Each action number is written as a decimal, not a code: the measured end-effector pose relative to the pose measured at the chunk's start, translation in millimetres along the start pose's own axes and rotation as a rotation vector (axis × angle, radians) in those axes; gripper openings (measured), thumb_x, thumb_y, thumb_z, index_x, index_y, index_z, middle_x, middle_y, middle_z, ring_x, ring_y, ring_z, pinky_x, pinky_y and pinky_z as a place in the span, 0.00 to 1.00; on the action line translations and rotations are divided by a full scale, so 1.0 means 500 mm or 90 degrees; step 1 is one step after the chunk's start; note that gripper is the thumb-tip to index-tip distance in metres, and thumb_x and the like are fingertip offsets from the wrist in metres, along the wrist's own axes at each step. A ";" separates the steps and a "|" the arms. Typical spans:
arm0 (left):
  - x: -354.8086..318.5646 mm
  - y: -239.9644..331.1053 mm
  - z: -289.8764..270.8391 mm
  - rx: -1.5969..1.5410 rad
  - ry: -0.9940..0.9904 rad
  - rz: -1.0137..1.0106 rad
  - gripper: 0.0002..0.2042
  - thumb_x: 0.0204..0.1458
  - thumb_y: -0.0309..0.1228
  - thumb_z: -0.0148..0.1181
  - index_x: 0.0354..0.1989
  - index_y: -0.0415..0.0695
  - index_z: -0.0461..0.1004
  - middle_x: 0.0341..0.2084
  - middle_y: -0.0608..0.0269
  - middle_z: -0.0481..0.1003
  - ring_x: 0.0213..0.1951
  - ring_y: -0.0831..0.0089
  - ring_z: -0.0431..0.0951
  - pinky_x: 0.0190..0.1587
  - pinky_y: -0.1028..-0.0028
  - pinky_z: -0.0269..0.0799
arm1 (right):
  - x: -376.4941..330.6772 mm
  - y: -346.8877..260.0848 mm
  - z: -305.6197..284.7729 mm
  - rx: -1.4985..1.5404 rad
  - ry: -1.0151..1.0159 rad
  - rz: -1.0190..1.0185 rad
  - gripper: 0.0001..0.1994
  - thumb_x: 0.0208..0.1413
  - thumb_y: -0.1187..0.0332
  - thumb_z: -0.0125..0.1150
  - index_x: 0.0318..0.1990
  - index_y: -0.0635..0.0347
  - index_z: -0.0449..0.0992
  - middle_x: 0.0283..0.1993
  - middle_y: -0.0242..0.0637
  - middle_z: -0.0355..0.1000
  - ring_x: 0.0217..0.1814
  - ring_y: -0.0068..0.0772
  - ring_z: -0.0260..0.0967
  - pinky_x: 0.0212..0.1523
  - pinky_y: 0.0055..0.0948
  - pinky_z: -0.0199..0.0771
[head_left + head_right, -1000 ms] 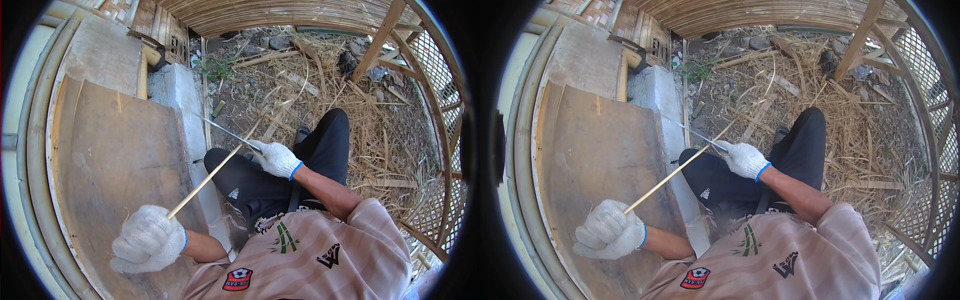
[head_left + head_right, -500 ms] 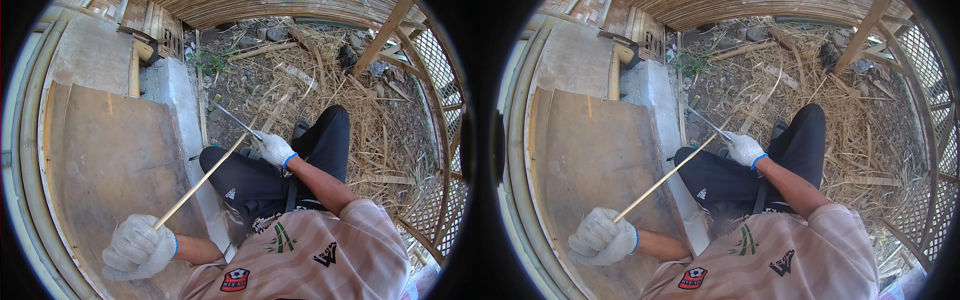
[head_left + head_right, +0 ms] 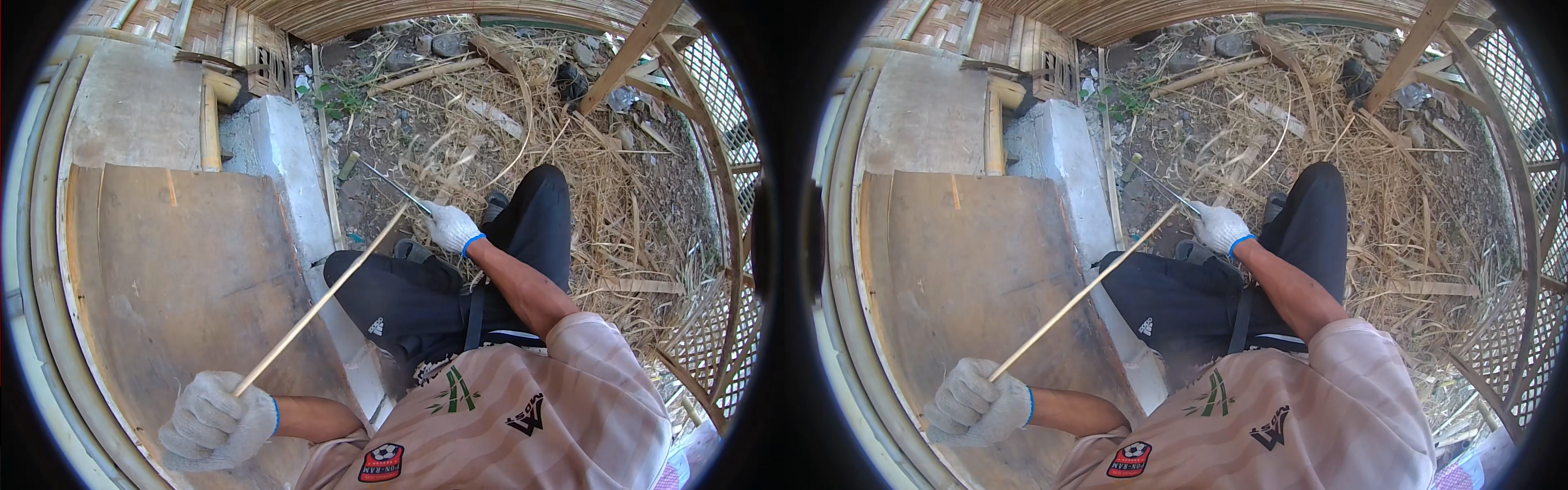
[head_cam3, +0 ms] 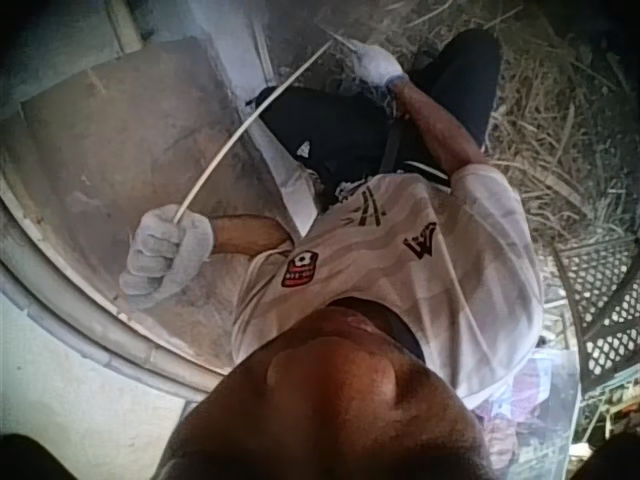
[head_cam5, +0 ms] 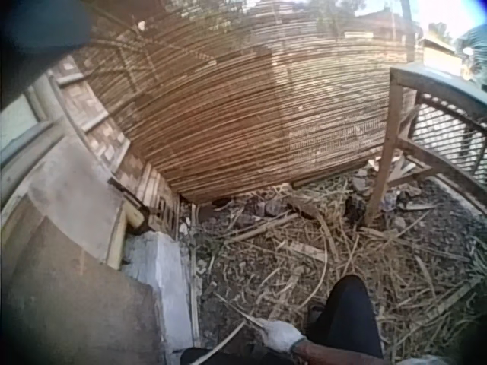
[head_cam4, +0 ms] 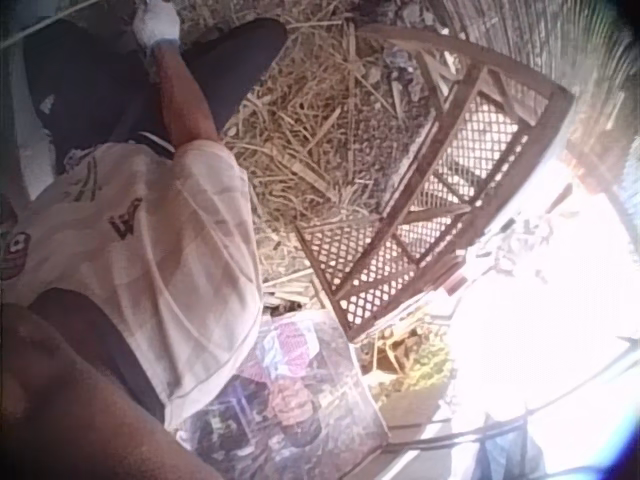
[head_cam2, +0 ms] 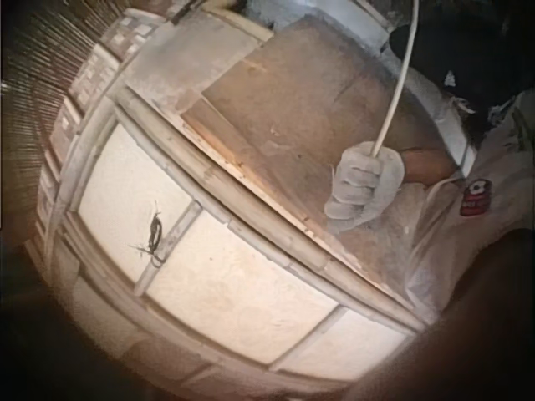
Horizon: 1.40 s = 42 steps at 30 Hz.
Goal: The person scrapes and trims bamboo strips using a large knife.
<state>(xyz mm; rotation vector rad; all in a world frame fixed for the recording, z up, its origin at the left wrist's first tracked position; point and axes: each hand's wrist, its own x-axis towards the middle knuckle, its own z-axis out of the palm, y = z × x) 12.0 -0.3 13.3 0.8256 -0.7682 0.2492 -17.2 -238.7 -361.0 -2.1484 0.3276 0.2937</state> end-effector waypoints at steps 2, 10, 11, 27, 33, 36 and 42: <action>0.004 0.008 -0.013 0.013 0.000 -0.001 0.24 0.67 0.40 0.47 0.14 0.56 0.55 0.07 0.79 0.51 0.08 0.86 0.48 0.12 0.82 0.47 | -0.003 -0.013 0.001 0.015 0.000 -0.023 0.19 0.63 0.62 0.50 0.61 0.52 0.70 0.37 0.60 0.77 0.41 0.65 0.75 0.43 0.59 0.74; 0.022 0.006 -0.033 0.011 0.021 -0.021 0.25 0.67 0.40 0.46 0.13 0.55 0.53 0.07 0.78 0.51 0.09 0.85 0.46 0.11 0.81 0.47 | 0.036 0.045 0.048 -0.014 0.051 -0.008 0.18 0.62 0.64 0.51 0.59 0.51 0.70 0.37 0.59 0.77 0.40 0.64 0.76 0.41 0.59 0.74; 0.022 0.008 -0.036 0.014 0.020 -0.020 0.25 0.67 0.40 0.46 0.13 0.55 0.53 0.07 0.78 0.51 0.09 0.85 0.46 0.11 0.81 0.47 | 0.028 0.038 0.041 0.006 0.025 0.010 0.19 0.62 0.64 0.51 0.60 0.50 0.70 0.37 0.58 0.77 0.40 0.63 0.76 0.41 0.59 0.74; 0.051 -0.004 -0.038 0.009 -0.003 -0.055 0.26 0.70 0.47 0.44 0.15 0.55 0.52 0.08 0.76 0.49 0.09 0.83 0.44 0.13 0.79 0.45 | 0.046 0.109 0.035 -0.055 0.035 0.071 0.16 0.62 0.64 0.51 0.57 0.49 0.70 0.36 0.56 0.78 0.40 0.61 0.77 0.40 0.58 0.75; 0.060 -0.004 -0.021 -0.007 -0.007 -0.071 0.25 0.70 0.41 0.43 0.15 0.55 0.50 0.09 0.77 0.47 0.12 0.82 0.41 0.16 0.77 0.41 | 0.034 0.083 0.036 -0.016 0.005 0.066 0.14 0.61 0.63 0.51 0.53 0.52 0.73 0.40 0.58 0.78 0.45 0.63 0.76 0.46 0.58 0.74; 0.069 -0.027 -0.023 -0.033 -0.017 -0.097 0.25 0.69 0.41 0.44 0.15 0.55 0.50 0.09 0.77 0.47 0.12 0.82 0.41 0.15 0.76 0.41 | 0.055 0.173 0.068 0.017 0.046 0.107 0.13 0.62 0.62 0.50 0.49 0.53 0.74 0.43 0.59 0.77 0.49 0.64 0.75 0.49 0.58 0.73; 0.067 -0.004 -0.030 -0.021 -0.021 -0.116 0.23 0.65 0.35 0.45 0.14 0.54 0.51 0.09 0.74 0.49 0.12 0.80 0.43 0.16 0.74 0.44 | 0.006 0.019 0.001 0.007 0.015 -0.030 0.13 0.64 0.60 0.50 0.52 0.48 0.74 0.35 0.53 0.78 0.39 0.61 0.76 0.41 0.57 0.74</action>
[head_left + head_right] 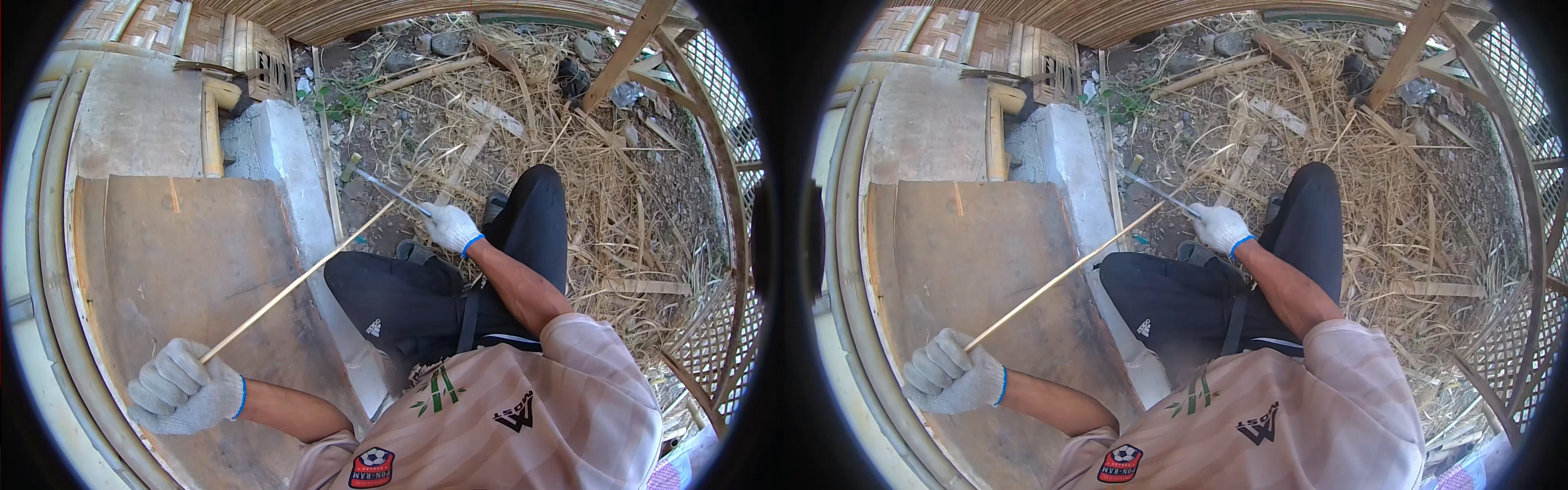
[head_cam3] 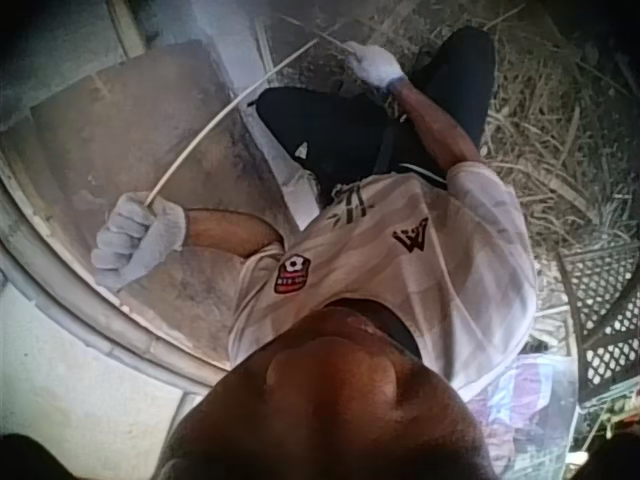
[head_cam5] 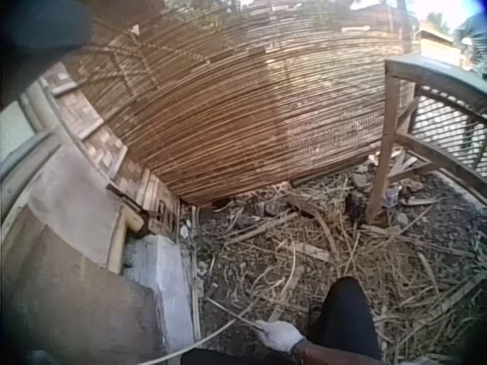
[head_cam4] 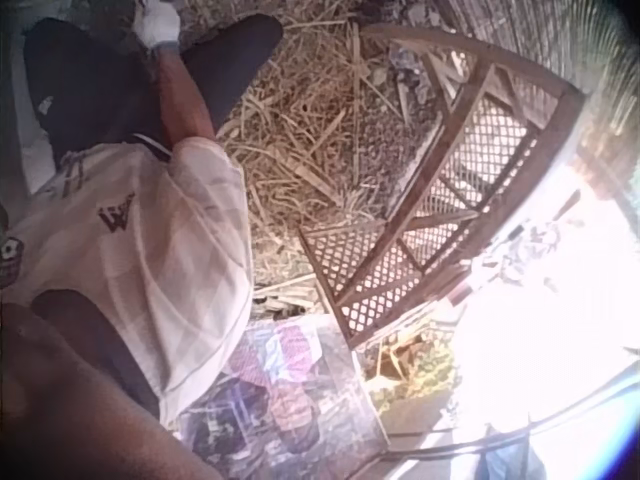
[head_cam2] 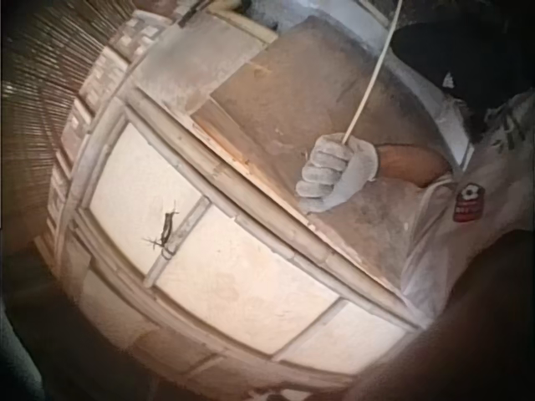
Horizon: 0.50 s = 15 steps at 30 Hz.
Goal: The person scrapes and trims bamboo strips using a large knife.
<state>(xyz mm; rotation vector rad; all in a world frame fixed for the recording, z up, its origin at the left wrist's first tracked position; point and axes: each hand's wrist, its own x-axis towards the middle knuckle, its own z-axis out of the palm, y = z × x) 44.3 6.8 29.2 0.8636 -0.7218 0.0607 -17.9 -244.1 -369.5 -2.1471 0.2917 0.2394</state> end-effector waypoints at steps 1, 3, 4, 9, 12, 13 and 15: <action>0.007 -0.003 0.004 -0.001 -0.012 -0.018 0.22 0.63 0.34 0.45 0.13 0.54 0.51 0.10 0.73 0.49 0.12 0.79 0.43 0.16 0.74 0.45 | -0.010 -0.021 -0.015 -0.002 0.000 0.002 0.13 0.64 0.60 0.50 0.52 0.48 0.74 0.35 0.53 0.78 0.39 0.61 0.76 0.41 0.57 0.74; 0.014 -0.016 0.032 0.073 0.098 0.029 0.22 0.62 0.33 0.45 0.13 0.54 0.51 0.10 0.72 0.50 0.12 0.78 0.44 0.16 0.73 0.46 | -0.025 -0.051 -0.035 -0.011 -0.006 -0.084 0.14 0.65 0.57 0.52 0.54 0.45 0.73 0.32 0.51 0.77 0.36 0.59 0.77 0.38 0.56 0.74; 0.016 -0.022 0.041 0.149 0.206 0.078 0.21 0.61 0.33 0.44 0.13 0.53 0.52 0.10 0.72 0.50 0.12 0.78 0.45 0.16 0.72 0.47 | -0.030 -0.058 -0.037 -0.011 -0.006 -0.084 0.14 0.65 0.57 0.52 0.54 0.45 0.73 0.32 0.51 0.77 0.36 0.59 0.77 0.38 0.56 0.74; 0.005 0.002 0.010 0.088 0.031 0.006 0.22 0.62 0.35 0.43 0.11 0.54 0.53 0.08 0.73 0.49 0.10 0.78 0.45 0.15 0.73 0.48 | -0.042 -0.085 -0.036 0.003 -0.019 -0.155 0.11 0.63 0.57 0.55 0.49 0.48 0.75 0.28 0.50 0.76 0.33 0.58 0.77 0.35 0.56 0.74; 0.003 0.009 0.004 0.085 0.003 0.002 0.23 0.61 0.35 0.43 0.10 0.55 0.53 0.05 0.75 0.49 0.08 0.79 0.46 0.14 0.75 0.49 | -0.038 -0.075 -0.024 -0.011 -0.037 -0.113 0.09 0.62 0.59 0.56 0.43 0.51 0.75 0.29 0.51 0.77 0.34 0.58 0.77 0.36 0.55 0.75; 0.002 0.009 0.001 0.088 0.011 0.011 0.23 0.61 0.36 0.43 0.09 0.56 0.53 0.04 0.75 0.48 0.07 0.80 0.46 0.13 0.76 0.50 | -0.035 -0.065 -0.015 -0.030 -0.038 -0.078 0.10 0.61 0.59 0.56 0.43 0.52 0.75 0.29 0.51 0.77 0.36 0.59 0.77 0.38 0.55 0.75; -0.004 0.008 -0.005 0.086 0.016 0.015 0.23 0.61 0.35 0.44 0.09 0.56 0.53 0.04 0.75 0.49 0.07 0.80 0.46 0.13 0.76 0.50 | -0.032 -0.055 -0.015 -0.057 -0.049 -0.014 0.12 0.61 0.58 0.55 0.44 0.55 0.75 0.32 0.53 0.77 0.39 0.60 0.77 0.41 0.56 0.75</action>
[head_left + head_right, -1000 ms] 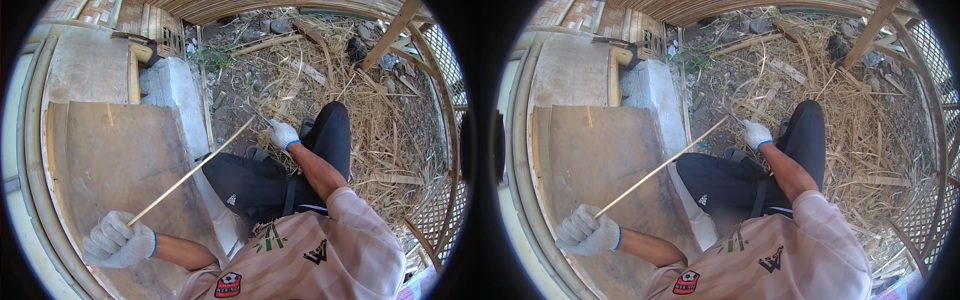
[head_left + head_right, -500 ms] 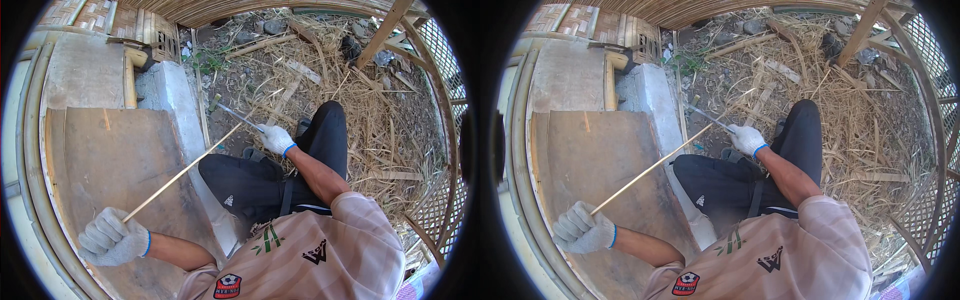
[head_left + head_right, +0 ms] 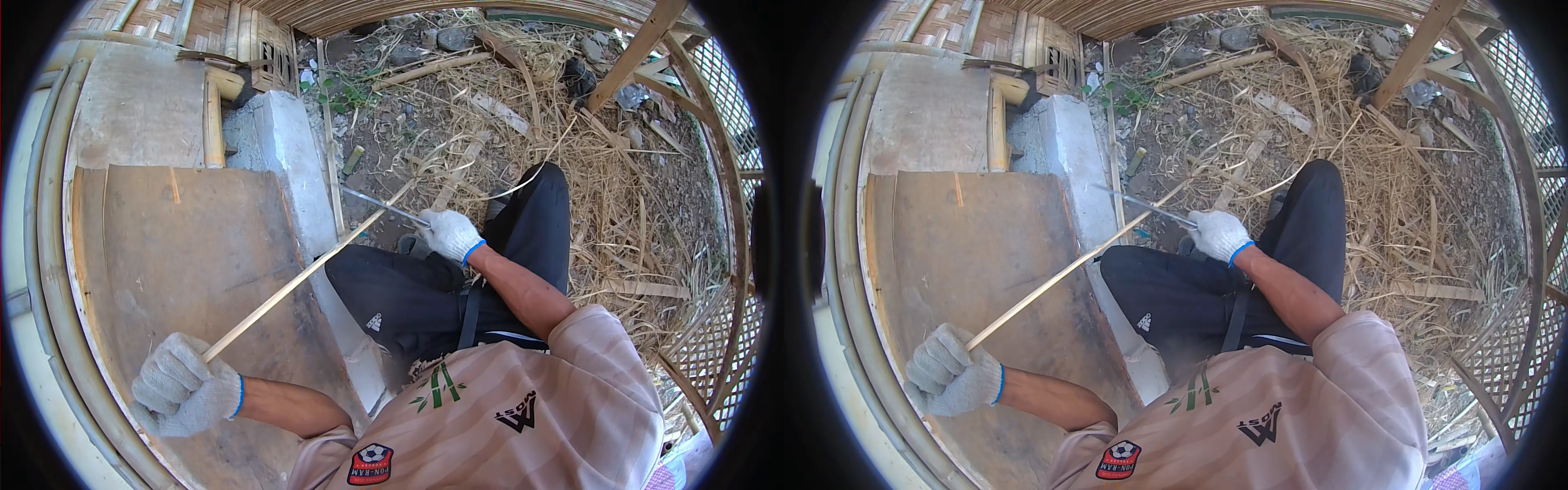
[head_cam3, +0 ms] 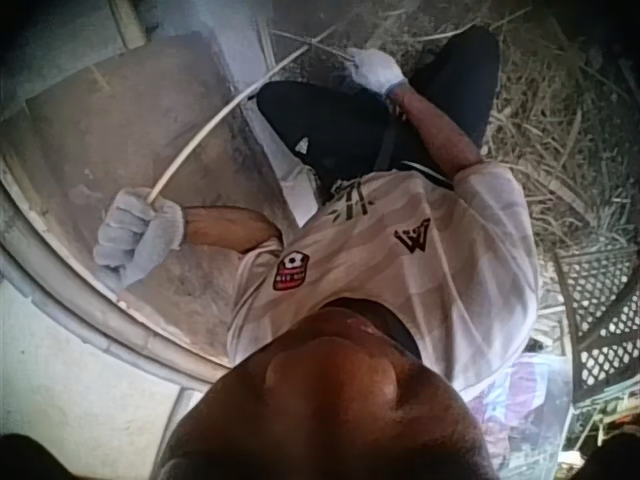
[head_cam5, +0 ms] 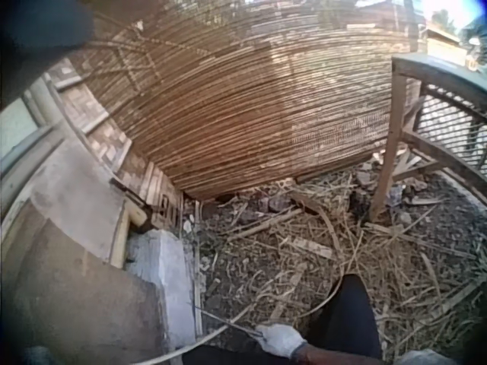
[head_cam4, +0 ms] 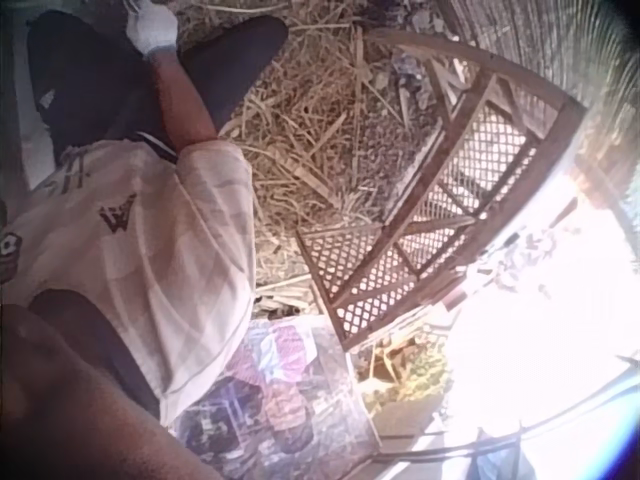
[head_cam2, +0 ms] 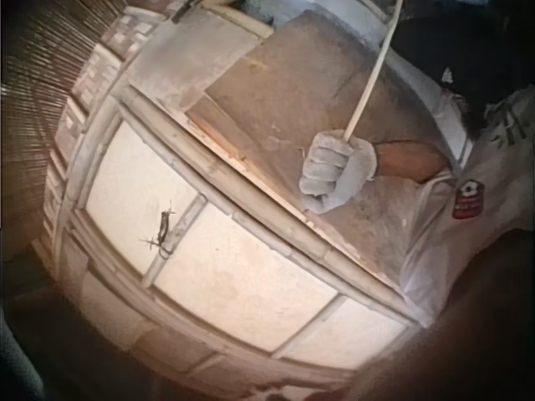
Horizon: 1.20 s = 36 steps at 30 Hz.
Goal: The person scrapes and trims bamboo strips using a large knife.
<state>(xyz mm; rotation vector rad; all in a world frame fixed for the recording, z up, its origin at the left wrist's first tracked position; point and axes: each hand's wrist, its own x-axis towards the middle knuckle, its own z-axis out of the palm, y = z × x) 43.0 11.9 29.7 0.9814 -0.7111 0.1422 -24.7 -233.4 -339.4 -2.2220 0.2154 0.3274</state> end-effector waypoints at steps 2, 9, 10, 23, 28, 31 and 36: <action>0.002 -0.010 0.015 -0.020 -0.005 -0.001 0.23 0.60 0.35 0.44 0.09 0.56 0.53 0.04 0.75 0.50 0.07 0.81 0.46 0.13 0.77 0.50 | 0.025 0.121 0.062 -0.021 0.039 -0.004 0.12 0.61 0.58 0.55 0.44 0.56 0.75 0.31 0.54 0.77 0.39 0.61 0.77 0.41 0.56 0.75; -0.021 0.003 0.018 -0.014 -0.022 0.013 0.23 0.61 0.37 0.44 0.09 0.56 0.54 0.04 0.75 0.50 0.07 0.81 0.47 0.13 0.77 0.51 | 0.026 0.079 0.021 -0.020 -0.009 -0.014 0.14 0.62 0.57 0.53 0.45 0.56 0.77 0.31 0.55 0.77 0.40 0.59 0.78 0.44 0.54 0.77; -0.019 0.003 0.020 -0.004 -0.005 0.015 0.23 0.61 0.37 0.43 0.09 0.56 0.54 0.04 0.75 0.51 0.06 0.81 0.48 0.12 0.77 0.51 | 0.011 0.081 0.040 -0.023 0.058 -0.088 0.15 0.63 0.56 0.52 0.45 0.56 0.77 0.32 0.54 0.78 0.39 0.59 0.78 0.43 0.53 0.78; 0.006 -0.008 0.044 -0.016 -0.054 -0.005 0.23 0.59 0.34 0.44 0.08 0.56 0.53 0.04 0.76 0.50 0.06 0.82 0.46 0.12 0.78 0.51 | 0.032 0.096 0.052 -0.029 0.060 -0.005 0.15 0.62 0.55 0.53 0.41 0.57 0.77 0.37 0.57 0.78 0.41 0.61 0.77 0.43 0.55 0.76; 0.012 -0.032 0.062 -0.041 -0.074 -0.014 0.24 0.59 0.35 0.44 0.08 0.56 0.52 0.03 0.77 0.49 0.06 0.82 0.46 0.11 0.79 0.50 | 0.064 0.182 0.075 -0.004 0.002 0.197 0.20 0.62 0.54 0.50 0.43 0.63 0.80 0.43 0.60 0.78 0.47 0.60 0.77 0.49 0.53 0.76; 0.014 -0.026 0.050 -0.032 -0.068 0.011 0.23 0.58 0.35 0.44 0.07 0.56 0.52 0.03 0.78 0.49 0.06 0.83 0.47 0.11 0.80 0.49 | 0.064 0.157 0.074 0.026 0.024 0.159 0.22 0.63 0.53 0.49 0.41 0.66 0.80 0.41 0.61 0.78 0.46 0.62 0.77 0.49 0.54 0.75; 0.010 -0.022 0.045 -0.045 -0.104 0.017 0.24 0.57 0.36 0.45 0.07 0.58 0.51 0.02 0.79 0.50 0.05 0.85 0.48 0.10 0.81 0.51 | -0.009 0.026 0.004 0.068 0.018 0.010 0.19 0.65 0.52 0.51 0.42 0.58 0.80 0.34 0.59 0.77 0.39 0.64 0.76 0.43 0.54 0.75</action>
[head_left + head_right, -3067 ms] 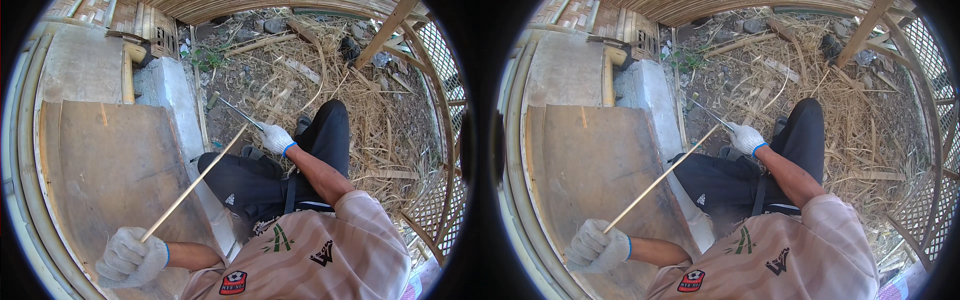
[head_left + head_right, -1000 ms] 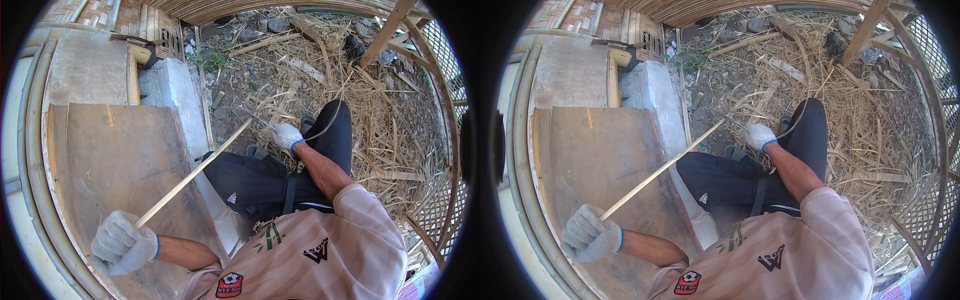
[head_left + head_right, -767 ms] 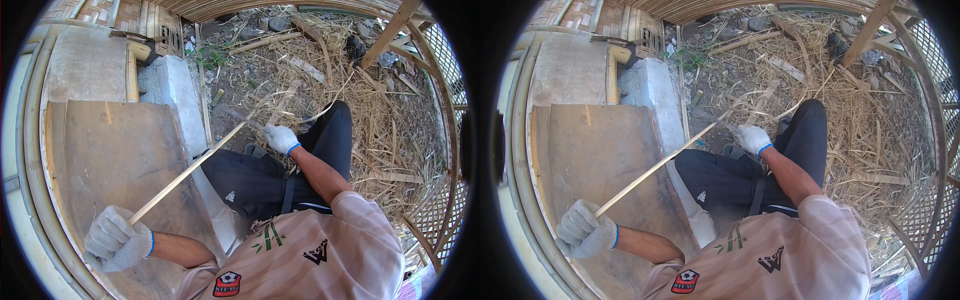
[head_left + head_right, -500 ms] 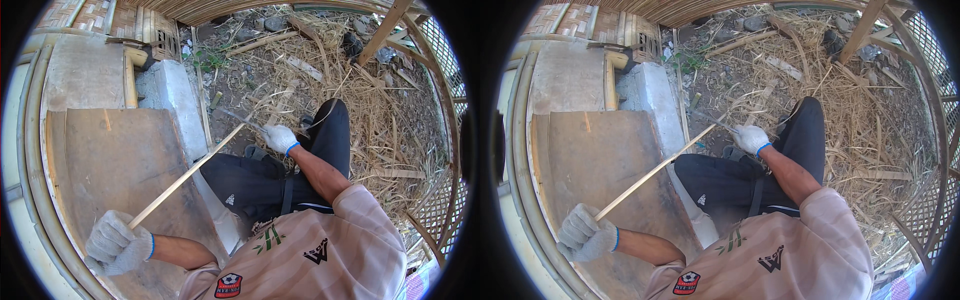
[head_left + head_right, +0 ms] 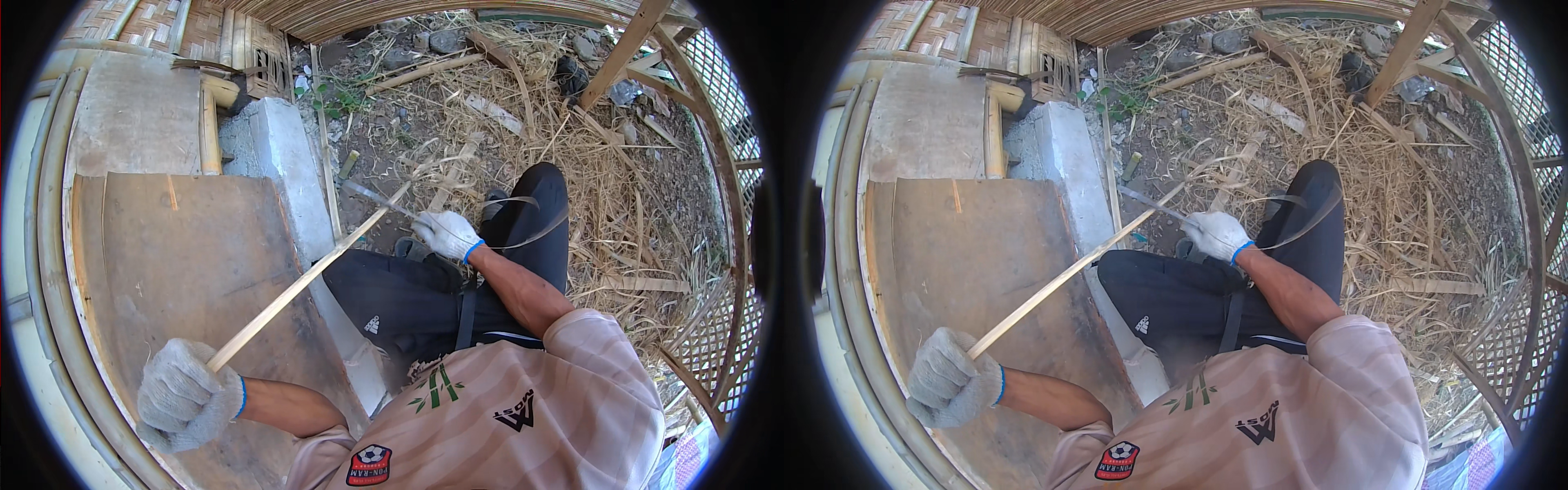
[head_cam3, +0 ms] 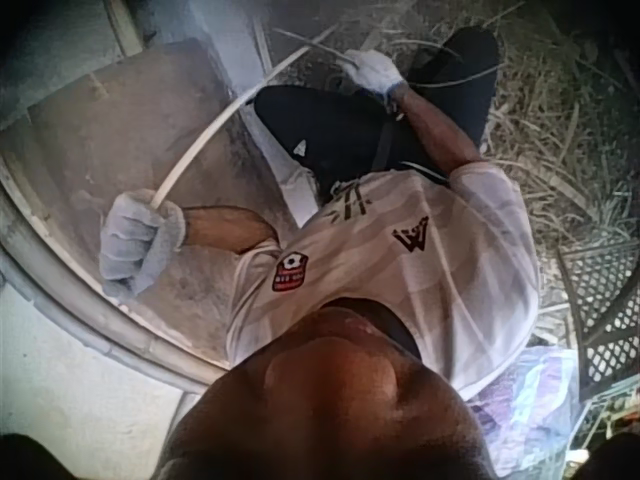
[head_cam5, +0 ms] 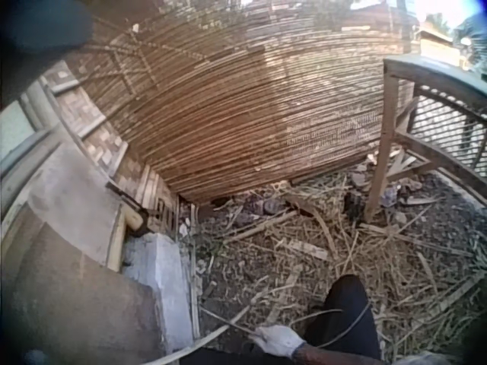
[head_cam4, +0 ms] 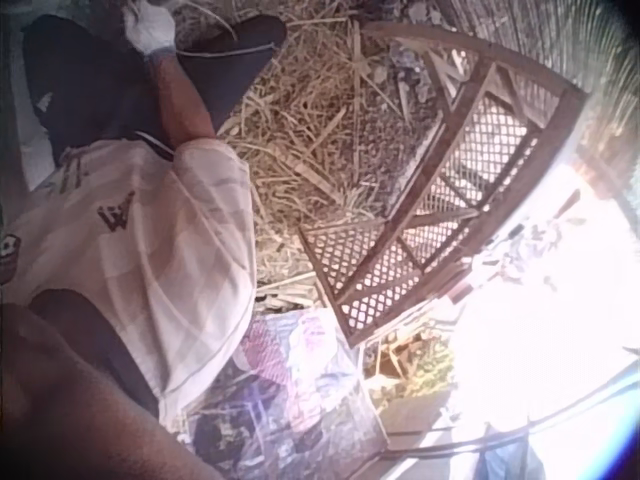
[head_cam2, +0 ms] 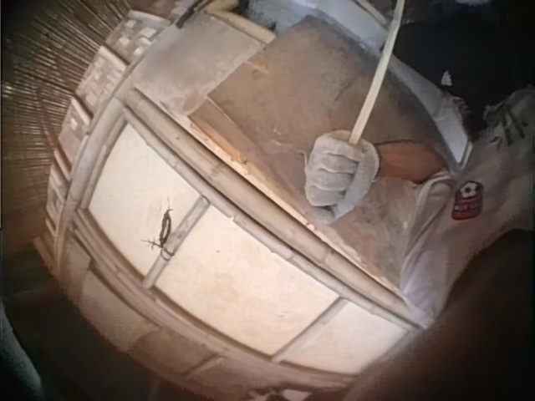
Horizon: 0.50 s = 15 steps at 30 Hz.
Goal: The person scrapes and trims bamboo strips using a large knife.
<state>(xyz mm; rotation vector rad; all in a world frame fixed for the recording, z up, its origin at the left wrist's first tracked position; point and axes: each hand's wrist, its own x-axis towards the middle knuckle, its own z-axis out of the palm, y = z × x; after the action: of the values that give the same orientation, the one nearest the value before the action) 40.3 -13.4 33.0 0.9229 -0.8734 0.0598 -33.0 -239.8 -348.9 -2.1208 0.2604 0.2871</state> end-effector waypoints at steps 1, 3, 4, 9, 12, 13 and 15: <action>-0.001 -0.003 0.003 -0.014 -0.022 -0.001 0.24 0.56 0.36 0.45 0.06 0.58 0.51 0.02 0.79 0.51 0.05 0.86 0.49 0.10 0.82 0.51 | -0.005 -0.012 -0.004 -0.012 0.002 -0.050 0.18 0.65 0.52 0.51 0.43 0.55 0.80 0.32 0.57 0.77 0.39 0.63 0.76 0.42 0.54 0.75; -0.004 -0.007 0.006 -0.043 -0.035 0.004 0.24 0.56 0.36 0.46 0.06 0.58 0.51 0.02 0.80 0.51 0.05 0.86 0.49 0.10 0.82 0.51 | -0.002 -0.014 -0.008 -0.046 -0.023 -0.081 0.18 0.65 0.50 0.51 0.42 0.53 0.79 0.31 0.54 0.77 0.37 0.61 0.76 0.39 0.55 0.74; -0.005 -0.008 0.010 -0.071 -0.048 0.009 0.24 0.56 0.36 0.47 0.06 0.59 0.51 0.02 0.80 0.51 0.05 0.86 0.49 0.10 0.83 0.51 | 0.003 -0.008 -0.007 -0.023 -0.018 -0.042 0.17 0.65 0.51 0.52 0.41 0.54 0.78 0.31 0.53 0.77 0.37 0.61 0.76 0.39 0.55 0.74; -0.007 -0.004 -0.005 -0.059 -0.038 -0.014 0.24 0.54 0.37 0.48 0.05 0.59 0.51 0.01 0.81 0.51 0.05 0.87 0.49 0.10 0.83 0.51 | 0.013 0.020 0.014 -0.130 0.021 -0.020 0.12 0.60 0.57 0.57 0.43 0.53 0.79 0.32 0.50 0.78 0.36 0.58 0.77 0.39 0.54 0.76; -0.014 -0.001 -0.009 -0.045 -0.029 -0.012 0.24 0.54 0.36 0.48 0.05 0.59 0.51 0.01 0.81 0.52 0.05 0.88 0.49 0.10 0.84 0.51 | 0.000 0.000 0.012 -0.091 0.011 -0.079 0.12 0.61 0.57 0.57 0.42 0.53 0.79 0.31 0.50 0.78 0.36 0.58 0.78 0.38 0.54 0.76; -0.014 0.002 0.000 -0.046 -0.039 -0.009 0.24 0.54 0.36 0.48 0.05 0.59 0.51 0.01 0.81 0.52 0.05 0.88 0.49 0.10 0.84 0.51 | -0.003 0.001 0.017 -0.090 0.007 -0.080 0.12 0.61 0.57 0.57 0.42 0.53 0.79 0.31 0.50 0.78 0.36 0.58 0.78 0.38 0.54 0.76; -0.014 0.005 0.013 -0.046 -0.042 -0.012 0.24 0.54 0.36 0.48 0.05 0.59 0.51 0.01 0.81 0.52 0.05 0.88 0.49 0.10 0.84 0.51 | 0.005 0.012 0.023 -0.066 0.019 -0.121 0.13 0.60 0.56 0.57 0.42 0.53 0.79 0.31 0.50 0.78 0.36 0.57 0.78 0.39 0.54 0.77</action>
<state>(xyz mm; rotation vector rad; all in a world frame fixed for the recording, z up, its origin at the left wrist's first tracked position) 30.8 -14.2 31.8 0.8692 -0.9218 -0.0186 -33.4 -233.3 -360.7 -2.2344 0.0604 0.1599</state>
